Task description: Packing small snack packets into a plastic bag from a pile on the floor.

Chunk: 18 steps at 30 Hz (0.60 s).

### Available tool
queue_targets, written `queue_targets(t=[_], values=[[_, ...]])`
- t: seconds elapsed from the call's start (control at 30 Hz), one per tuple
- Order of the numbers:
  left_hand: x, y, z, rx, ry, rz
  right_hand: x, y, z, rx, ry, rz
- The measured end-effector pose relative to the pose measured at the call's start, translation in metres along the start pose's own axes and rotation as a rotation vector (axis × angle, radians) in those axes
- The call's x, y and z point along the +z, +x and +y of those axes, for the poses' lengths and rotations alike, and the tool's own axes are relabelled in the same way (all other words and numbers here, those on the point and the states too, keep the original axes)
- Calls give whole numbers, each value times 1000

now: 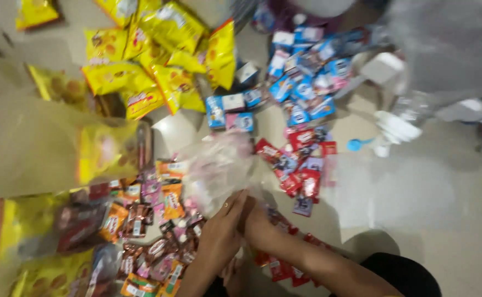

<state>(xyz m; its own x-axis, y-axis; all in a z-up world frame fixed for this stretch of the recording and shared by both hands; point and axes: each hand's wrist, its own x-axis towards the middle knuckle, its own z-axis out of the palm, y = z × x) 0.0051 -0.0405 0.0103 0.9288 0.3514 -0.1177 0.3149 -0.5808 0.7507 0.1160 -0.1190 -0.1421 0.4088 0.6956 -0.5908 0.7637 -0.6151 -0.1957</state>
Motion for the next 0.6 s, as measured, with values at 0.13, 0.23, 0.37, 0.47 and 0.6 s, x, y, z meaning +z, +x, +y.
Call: queue_targets(t=[0.13, 0.23, 0.37, 0.47, 0.6], values=[[3, -6, 26, -61, 188, -161, 90, 49, 39, -75, 2, -96], [-8, -14, 65, -103, 210, -152, 170, 100, 97, -144, -8, -164], [16, -58, 66, 46, 165, 97, 24, -48, 83, -351, 217, -31], [31, -80, 84, -93, 234, -101, -46, -107, 63, -222, 25, 190], [6, -105, 133, 1, 195, -132, 10, -155, 88, -470, 40, 784]])
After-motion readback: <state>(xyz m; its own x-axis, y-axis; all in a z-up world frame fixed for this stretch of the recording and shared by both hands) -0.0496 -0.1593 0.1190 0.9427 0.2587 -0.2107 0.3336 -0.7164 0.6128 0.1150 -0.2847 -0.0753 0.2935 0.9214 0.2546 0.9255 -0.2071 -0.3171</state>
